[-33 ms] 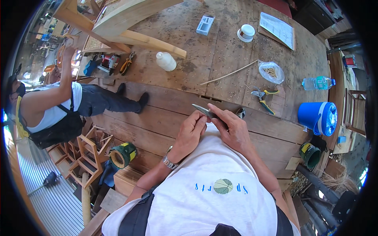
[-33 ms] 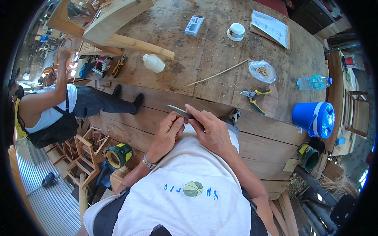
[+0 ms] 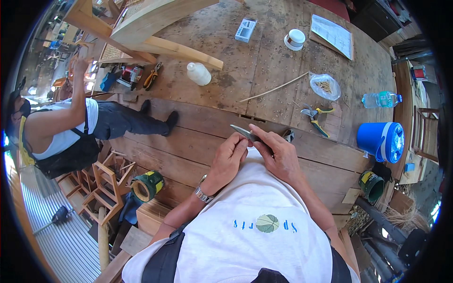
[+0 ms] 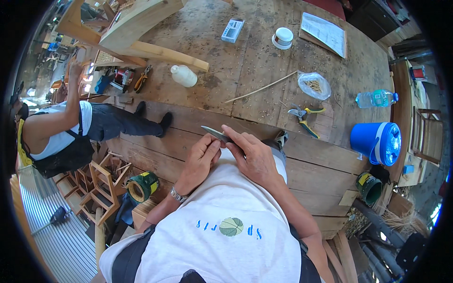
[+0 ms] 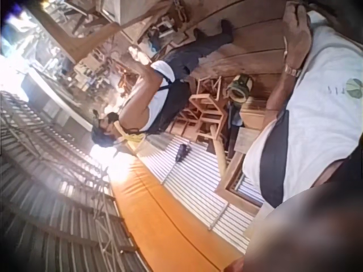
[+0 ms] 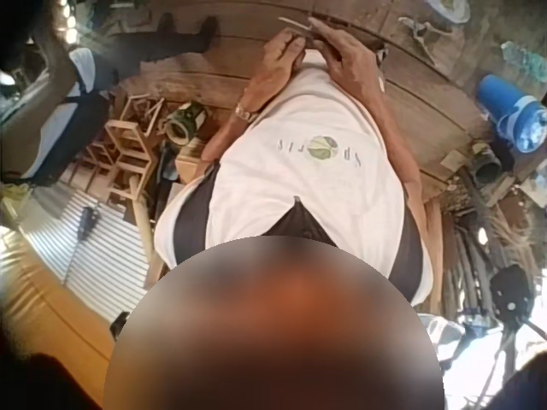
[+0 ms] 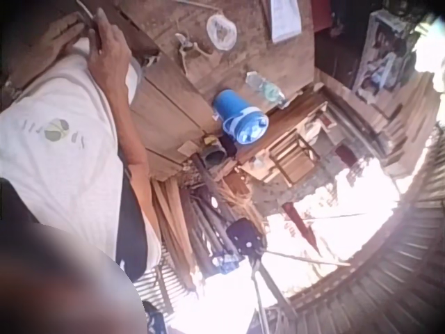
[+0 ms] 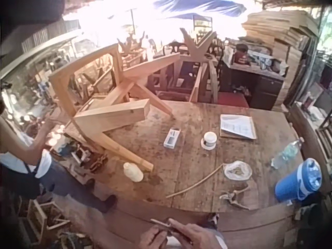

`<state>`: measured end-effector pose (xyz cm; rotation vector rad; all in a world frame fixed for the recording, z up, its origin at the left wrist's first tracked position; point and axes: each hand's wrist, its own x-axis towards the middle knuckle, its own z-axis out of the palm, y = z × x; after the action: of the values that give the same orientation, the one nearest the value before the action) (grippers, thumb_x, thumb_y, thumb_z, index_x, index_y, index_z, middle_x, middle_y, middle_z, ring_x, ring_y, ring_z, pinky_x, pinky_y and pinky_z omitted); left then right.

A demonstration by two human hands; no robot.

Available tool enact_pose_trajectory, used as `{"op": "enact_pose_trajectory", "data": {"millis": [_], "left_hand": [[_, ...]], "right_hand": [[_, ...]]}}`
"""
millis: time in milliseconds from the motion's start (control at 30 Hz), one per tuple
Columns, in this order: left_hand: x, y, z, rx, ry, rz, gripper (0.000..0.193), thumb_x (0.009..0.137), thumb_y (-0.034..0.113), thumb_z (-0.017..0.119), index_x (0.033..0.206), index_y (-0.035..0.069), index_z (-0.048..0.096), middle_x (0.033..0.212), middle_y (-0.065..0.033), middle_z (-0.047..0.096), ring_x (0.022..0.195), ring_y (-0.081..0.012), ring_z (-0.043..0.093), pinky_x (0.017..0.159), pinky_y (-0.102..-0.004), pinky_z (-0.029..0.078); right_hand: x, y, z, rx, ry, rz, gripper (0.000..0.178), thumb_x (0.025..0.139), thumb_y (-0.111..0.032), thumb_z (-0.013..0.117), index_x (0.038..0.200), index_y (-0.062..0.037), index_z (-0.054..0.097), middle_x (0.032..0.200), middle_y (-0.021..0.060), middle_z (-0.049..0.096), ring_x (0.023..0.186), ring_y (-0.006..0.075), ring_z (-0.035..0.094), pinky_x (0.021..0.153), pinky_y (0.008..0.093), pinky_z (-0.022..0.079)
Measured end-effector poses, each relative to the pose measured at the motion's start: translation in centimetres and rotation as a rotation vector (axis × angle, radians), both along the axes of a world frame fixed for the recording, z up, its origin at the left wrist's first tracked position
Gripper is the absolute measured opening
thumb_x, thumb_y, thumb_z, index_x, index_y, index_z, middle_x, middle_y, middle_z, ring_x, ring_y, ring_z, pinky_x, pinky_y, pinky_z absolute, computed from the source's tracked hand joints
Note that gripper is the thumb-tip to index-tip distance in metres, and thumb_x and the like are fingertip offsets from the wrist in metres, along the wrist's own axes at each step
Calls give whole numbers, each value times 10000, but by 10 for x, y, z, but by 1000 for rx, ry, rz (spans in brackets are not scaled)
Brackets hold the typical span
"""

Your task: Using a utility knife to shave or clean a thin wooden strip for upholstery work.

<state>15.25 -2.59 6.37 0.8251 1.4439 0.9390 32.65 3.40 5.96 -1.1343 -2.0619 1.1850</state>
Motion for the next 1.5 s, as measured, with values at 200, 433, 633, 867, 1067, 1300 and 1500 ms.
{"op": "enact_pose_trajectory", "data": {"millis": [200, 433, 633, 867, 1067, 1300, 1500], "left_hand": [[4, 8, 3, -31, -28, 14, 192, 1085, 175, 505, 1032, 37, 628, 697, 30, 470, 621, -55, 421, 573, -247, 358], [-1, 9, 18, -46, -101, -20, 251, 1117, 233, 455, 1031, 50, 604, 684, 67, 413, 587, -28, 325, 515, -214, 252], [-4, 16, 11, -161, -312, 122, 259, 1119, 260, 456, 1020, 69, 600, 701, 66, 440, 605, -21, 348, 524, -204, 269], [-5, 13, -1, -56, -214, 43, 247, 1113, 251, 476, 1067, 60, 627, 689, 79, 403, 585, -13, 299, 509, -200, 236], [-9, 7, 4, 16, 26, 21, 206, 1094, 198, 506, 988, 46, 596, 685, 65, 405, 595, -25, 337, 522, -221, 276], [-12, -3, 20, -105, -188, 141, 233, 1116, 247, 459, 1030, 75, 591, 691, 71, 423, 588, -15, 326, 502, -193, 232], [-16, 3, 4, -109, -277, 128, 245, 1115, 267, 464, 1035, 73, 592, 684, 49, 455, 567, -26, 348, 484, -220, 279]], "right_hand": [[3, 5, 0, 23, -23, -1, 473, 955, -65, 684, 1415, -152, 620, 931, 96, 695, 772, 263, 663, 712, 352, 537], [5, 24, -14, -69, -27, -281, 478, 965, -52, 665, 1426, -166, 614, 831, 115, 589, 691, 236, 570, 667, 325, 495], [-4, 15, 6, -19, -69, 0, 483, 976, -85, 661, 1441, -201, 608, 830, 107, 591, 675, 262, 581, 647, 352, 498], [-5, 10, 3, 5, -97, -8, 482, 976, -115, 668, 1445, -208, 604, 830, 104, 599, 676, 283, 600, 628, 372, 493], [-17, 13, 1, 12, -101, -4, 464, 980, -105, 657, 1435, -178, 608, 833, 117, 593, 699, 281, 586, 661, 353, 490], [-15, 8, 3, -27, -36, -27, 465, 957, -53, 663, 1409, -158, 628, 791, 125, 541, 691, 269, 568, 657, 337, 478], [-16, 8, 9, -1, -108, 35, 476, 950, -84, 680, 1410, -198, 633, 798, 105, 557, 665, 293, 580, 626, 379, 488]]}}
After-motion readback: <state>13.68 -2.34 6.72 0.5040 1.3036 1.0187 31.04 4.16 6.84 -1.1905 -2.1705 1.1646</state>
